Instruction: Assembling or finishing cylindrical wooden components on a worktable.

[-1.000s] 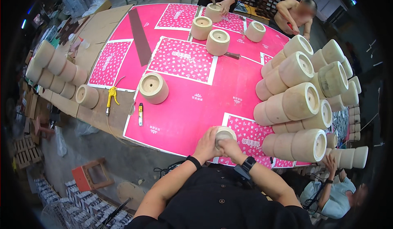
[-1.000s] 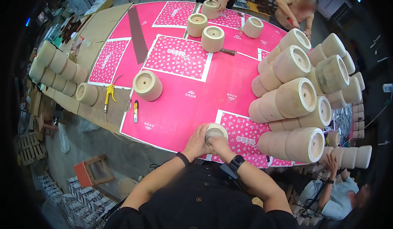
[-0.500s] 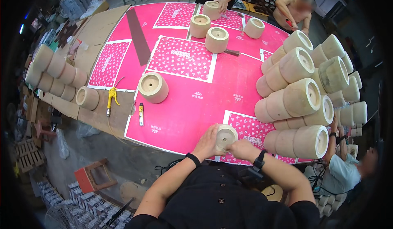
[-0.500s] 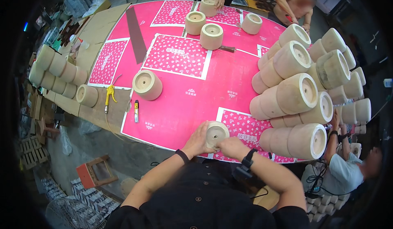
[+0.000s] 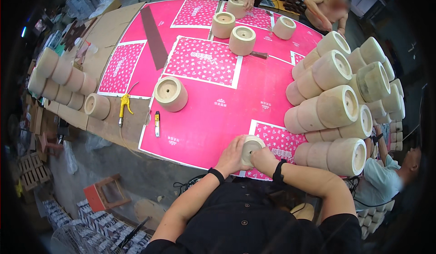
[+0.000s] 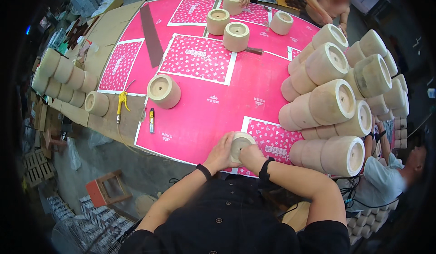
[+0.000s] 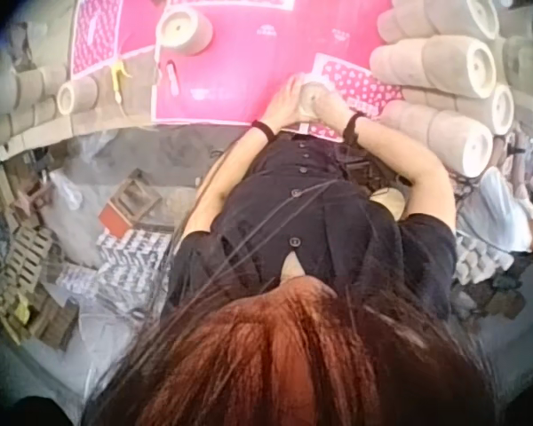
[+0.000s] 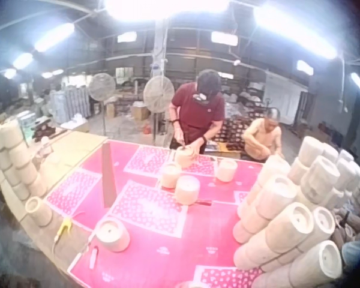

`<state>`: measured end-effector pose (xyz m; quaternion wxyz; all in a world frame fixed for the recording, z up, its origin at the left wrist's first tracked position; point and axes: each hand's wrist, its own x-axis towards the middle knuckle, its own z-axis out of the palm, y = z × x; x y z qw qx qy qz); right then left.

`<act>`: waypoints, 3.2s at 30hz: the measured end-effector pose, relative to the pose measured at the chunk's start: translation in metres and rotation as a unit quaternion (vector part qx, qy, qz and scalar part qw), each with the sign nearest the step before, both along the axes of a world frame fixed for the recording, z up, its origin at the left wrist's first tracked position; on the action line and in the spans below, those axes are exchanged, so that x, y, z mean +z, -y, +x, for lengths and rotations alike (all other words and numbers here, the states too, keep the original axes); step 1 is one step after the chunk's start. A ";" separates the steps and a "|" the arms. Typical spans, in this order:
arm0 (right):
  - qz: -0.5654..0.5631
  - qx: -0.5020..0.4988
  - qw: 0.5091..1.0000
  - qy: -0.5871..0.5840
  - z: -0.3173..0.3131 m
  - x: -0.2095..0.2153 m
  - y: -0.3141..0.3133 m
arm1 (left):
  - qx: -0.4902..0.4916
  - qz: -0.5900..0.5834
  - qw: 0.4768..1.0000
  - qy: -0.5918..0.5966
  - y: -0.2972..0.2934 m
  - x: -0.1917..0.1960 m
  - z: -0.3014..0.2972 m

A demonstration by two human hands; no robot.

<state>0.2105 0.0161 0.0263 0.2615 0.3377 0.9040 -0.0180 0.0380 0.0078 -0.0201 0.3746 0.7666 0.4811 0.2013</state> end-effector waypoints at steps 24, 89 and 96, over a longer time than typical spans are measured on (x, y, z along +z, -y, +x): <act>-0.115 -0.243 0.931 -0.248 0.008 0.002 0.023 | -0.004 0.036 0.999 0.011 0.001 -0.013 0.000; -0.440 -0.596 0.444 -0.504 -0.006 -0.026 -0.001 | -0.035 0.147 0.988 -0.014 -0.011 0.013 0.006; -0.134 -0.576 0.559 -0.581 0.040 -0.048 0.037 | -0.194 0.098 0.969 -0.122 -0.032 0.033 0.015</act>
